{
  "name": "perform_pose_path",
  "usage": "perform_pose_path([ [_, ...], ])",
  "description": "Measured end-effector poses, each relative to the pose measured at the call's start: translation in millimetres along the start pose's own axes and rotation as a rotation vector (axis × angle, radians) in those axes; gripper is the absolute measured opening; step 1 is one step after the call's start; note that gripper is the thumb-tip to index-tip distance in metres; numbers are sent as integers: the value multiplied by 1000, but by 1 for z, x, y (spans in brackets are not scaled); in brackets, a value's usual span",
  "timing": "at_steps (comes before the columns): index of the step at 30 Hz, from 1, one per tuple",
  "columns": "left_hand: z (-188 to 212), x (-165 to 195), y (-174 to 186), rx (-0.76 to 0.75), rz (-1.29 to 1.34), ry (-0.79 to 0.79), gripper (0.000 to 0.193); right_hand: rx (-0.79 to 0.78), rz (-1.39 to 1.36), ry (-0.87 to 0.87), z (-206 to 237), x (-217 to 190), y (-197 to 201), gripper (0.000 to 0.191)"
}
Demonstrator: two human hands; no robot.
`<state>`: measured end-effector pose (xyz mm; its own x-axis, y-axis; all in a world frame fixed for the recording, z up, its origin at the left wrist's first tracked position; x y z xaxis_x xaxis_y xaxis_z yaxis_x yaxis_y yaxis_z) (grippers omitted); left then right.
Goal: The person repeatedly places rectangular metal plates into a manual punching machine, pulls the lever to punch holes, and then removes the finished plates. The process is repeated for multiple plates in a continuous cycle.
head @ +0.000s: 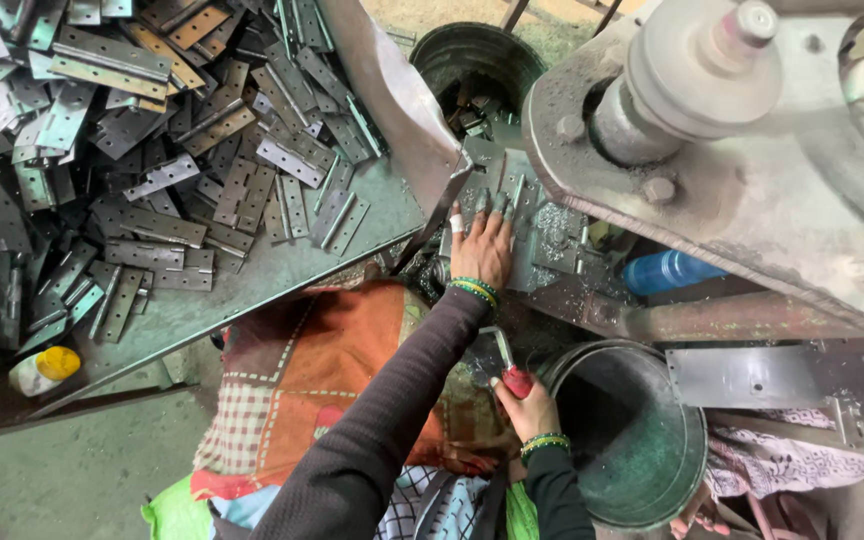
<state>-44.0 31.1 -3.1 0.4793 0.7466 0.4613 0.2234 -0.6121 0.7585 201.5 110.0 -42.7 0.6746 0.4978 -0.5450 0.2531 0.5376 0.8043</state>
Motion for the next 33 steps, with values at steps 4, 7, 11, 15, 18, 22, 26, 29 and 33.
perform_pose_path([
  [4, -1, -1, -3, -15, 29, -7, 33, -73, -34, -13, -3, -14, 15, 56],
  [7, -3, -1, -9, 4, -92, -66, 43, -238, 4, -194, -4, -31, 38, 58],
  [11, 1, 0, -11, -6, -50, -58, 44, -213, 95, -165, -6, -35, 48, 59],
  [15, 4, 2, -1, -84, -66, -77, 51, -55, -23, -2, -1, -16, 20, 60],
  [18, 1, 3, 7, -75, -47, -54, 48, 13, -40, 93, -2, -3, 8, 59],
  [22, -1, 6, 12, -11, -6, -61, 45, -111, -73, -57, -4, -13, 17, 60],
  [26, 2, 5, 12, -22, -58, -81, 46, -211, 37, -138, -7, -40, 48, 60],
  [29, 5, 1, 10, -68, -70, -87, 48, -192, 158, -161, -9, -42, 58, 61],
  [33, 6, 0, 6, -30, -68, -89, 46, -78, 39, 9, -10, -4, 23, 62],
])
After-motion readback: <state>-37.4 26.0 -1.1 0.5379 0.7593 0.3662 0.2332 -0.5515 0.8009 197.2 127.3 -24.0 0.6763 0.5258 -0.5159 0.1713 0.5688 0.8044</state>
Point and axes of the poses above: each hand's wrist, its own z-axis away from the middle knuckle, its own y-axis out of the back of the hand, x = y × z, the point moved 1 cm from there along -z, towards the middle knuckle, and after that the axes turned 10 degrees about x, right-handed, at the moved point
